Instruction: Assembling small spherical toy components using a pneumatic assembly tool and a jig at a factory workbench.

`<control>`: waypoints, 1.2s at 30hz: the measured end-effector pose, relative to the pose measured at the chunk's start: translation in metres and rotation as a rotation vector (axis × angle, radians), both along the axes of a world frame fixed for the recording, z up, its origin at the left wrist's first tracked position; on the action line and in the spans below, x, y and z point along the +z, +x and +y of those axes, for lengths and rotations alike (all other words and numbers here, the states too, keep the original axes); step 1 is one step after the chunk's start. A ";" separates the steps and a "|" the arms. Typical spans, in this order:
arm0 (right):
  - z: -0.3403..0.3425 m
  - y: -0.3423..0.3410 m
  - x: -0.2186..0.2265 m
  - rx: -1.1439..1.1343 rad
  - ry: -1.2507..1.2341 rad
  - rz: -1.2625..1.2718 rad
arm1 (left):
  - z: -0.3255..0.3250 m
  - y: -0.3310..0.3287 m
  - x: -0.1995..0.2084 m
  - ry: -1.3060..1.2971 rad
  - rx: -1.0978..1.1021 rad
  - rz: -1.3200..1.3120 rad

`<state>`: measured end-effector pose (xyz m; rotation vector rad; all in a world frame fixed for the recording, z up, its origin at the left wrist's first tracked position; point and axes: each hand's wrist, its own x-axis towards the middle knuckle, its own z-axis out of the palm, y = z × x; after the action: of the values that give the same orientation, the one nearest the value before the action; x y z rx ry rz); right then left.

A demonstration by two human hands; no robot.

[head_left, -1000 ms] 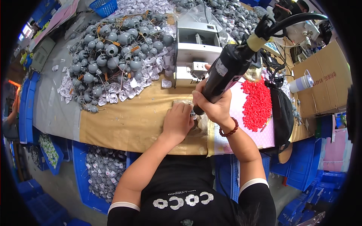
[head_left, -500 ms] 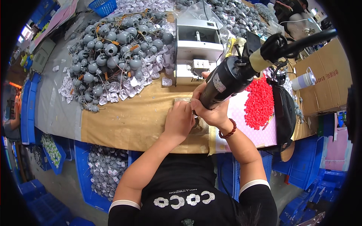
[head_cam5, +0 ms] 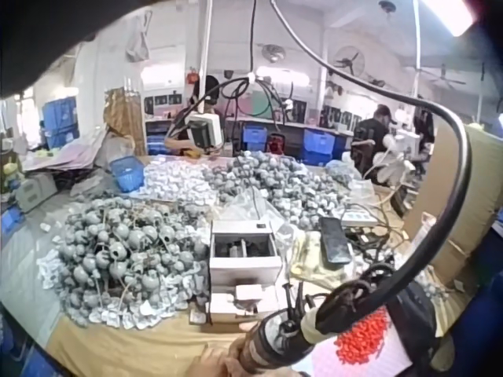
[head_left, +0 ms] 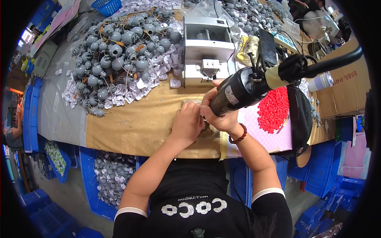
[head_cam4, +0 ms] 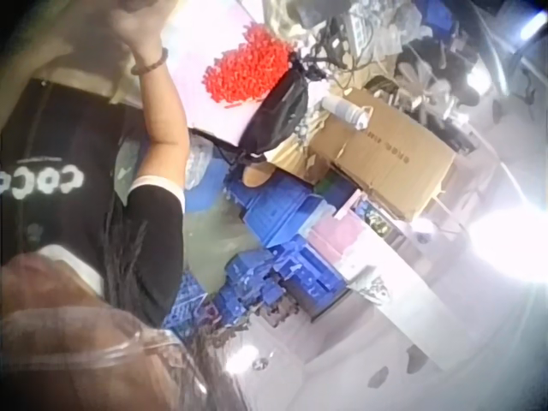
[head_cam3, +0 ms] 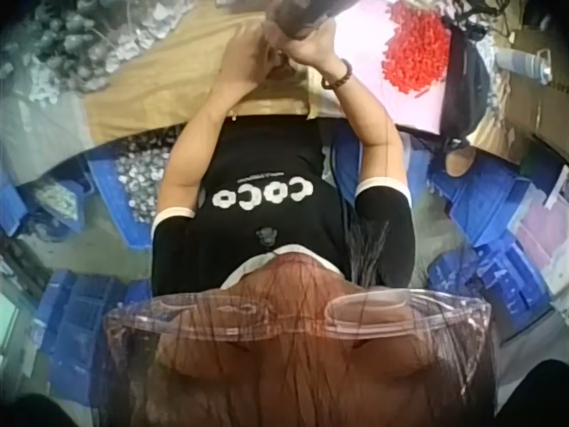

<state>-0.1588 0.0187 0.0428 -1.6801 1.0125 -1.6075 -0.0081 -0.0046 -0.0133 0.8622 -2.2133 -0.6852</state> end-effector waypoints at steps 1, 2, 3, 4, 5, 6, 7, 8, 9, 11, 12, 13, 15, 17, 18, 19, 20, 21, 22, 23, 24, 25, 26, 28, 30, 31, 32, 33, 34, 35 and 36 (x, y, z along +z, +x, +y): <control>0.000 -0.001 -0.001 -0.003 -0.017 0.021 | 0.000 0.000 -0.001 -0.008 -0.003 0.004; 0.001 -0.001 -0.001 -0.011 -0.016 0.025 | 0.000 0.000 -0.002 -0.015 -0.006 0.008; 0.001 -0.001 -0.001 -0.019 -0.015 0.029 | 0.000 0.001 -0.003 -0.022 -0.007 0.010; 0.002 0.001 0.000 -0.032 0.004 0.016 | 0.000 0.001 -0.003 -0.023 -0.009 0.015; 0.002 0.001 0.001 -0.028 0.022 0.000 | -0.001 0.000 -0.003 -0.023 -0.013 0.021; 0.002 0.002 0.003 -0.024 0.038 -0.019 | -0.002 0.000 -0.002 -0.021 -0.017 0.028; 0.002 0.002 0.004 -0.021 0.056 -0.036 | -0.002 -0.001 -0.002 -0.023 -0.013 0.018; 0.001 -0.001 0.006 -0.001 0.060 -0.061 | -0.001 -0.002 -0.002 -0.024 -0.007 0.009; -0.002 -0.004 0.012 -0.012 0.087 -0.165 | 0.000 -0.001 -0.001 -0.032 0.012 -0.020; -0.008 -0.010 0.024 -0.040 0.122 -0.381 | 0.000 0.001 0.000 -0.006 0.032 -0.056; -0.014 -0.017 0.039 -0.231 0.156 -0.382 | 0.002 0.004 0.004 0.031 0.036 -0.064; -0.022 -0.034 0.039 -0.380 0.172 -0.392 | 0.004 0.005 0.009 0.066 0.042 -0.069; -0.037 -0.074 0.027 -0.619 0.220 -0.177 | 0.007 0.003 0.005 0.026 0.094 -0.054; -0.044 -0.122 -0.009 -0.741 0.260 0.139 | 0.004 -0.003 0.000 0.005 0.070 -0.099; -0.045 -0.138 -0.029 -0.764 0.273 0.266 | 0.004 -0.006 -0.002 -0.006 0.069 -0.070; -0.047 -0.145 -0.045 -0.755 0.277 0.341 | 0.004 -0.004 -0.006 -0.029 0.081 -0.097; -0.048 -0.146 -0.058 -0.737 0.274 0.399 | 0.006 -0.001 -0.010 -0.042 0.108 -0.105; -0.047 -0.145 -0.066 -0.716 0.263 0.427 | 0.007 0.002 -0.016 -0.042 0.115 -0.096; -0.044 -0.144 -0.071 -0.706 0.245 0.440 | 0.008 0.002 -0.023 -0.042 0.107 -0.079; -0.039 -0.141 -0.074 -0.688 0.228 0.448 | 0.008 0.005 -0.027 -0.026 0.096 -0.057; -0.034 -0.136 -0.077 -0.662 0.219 0.434 | 0.011 0.008 -0.024 -0.013 0.072 -0.034; -0.026 -0.131 -0.076 -0.615 0.221 0.398 | 0.013 0.012 -0.024 0.019 0.025 0.015; -0.018 -0.124 -0.075 -0.553 0.232 0.354 | 0.014 0.013 -0.027 -0.002 0.021 0.029; -0.001 -0.102 -0.075 -0.380 0.325 0.256 | 0.017 0.013 -0.026 -0.040 0.007 0.024; 0.012 -0.078 -0.072 -0.244 0.415 0.192 | 0.018 0.009 -0.029 -0.068 0.009 0.023; 0.014 -0.069 -0.069 -0.191 0.486 0.161 | 0.019 0.009 -0.028 -0.080 0.007 0.013; 0.015 -0.059 -0.067 -0.141 0.559 0.131 | 0.019 0.009 -0.028 -0.092 0.005 0.002; 0.014 -0.057 -0.069 -0.138 0.529 0.121 | 0.019 0.008 -0.026 -0.090 0.005 0.002; 0.012 -0.055 -0.071 -0.135 0.498 0.110 | 0.020 0.007 -0.025 -0.088 0.005 0.001; 0.010 -0.052 -0.074 -0.132 0.467 0.099 | 0.020 0.006 -0.024 -0.086 0.005 0.001; 0.008 -0.049 -0.072 -0.125 0.430 0.107 | 0.020 0.006 -0.024 -0.103 0.010 0.012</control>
<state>-0.2082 0.0269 -0.0295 -1.4399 1.4250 -1.2660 -0.0018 0.0150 -0.0373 0.8151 -2.2110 -0.5652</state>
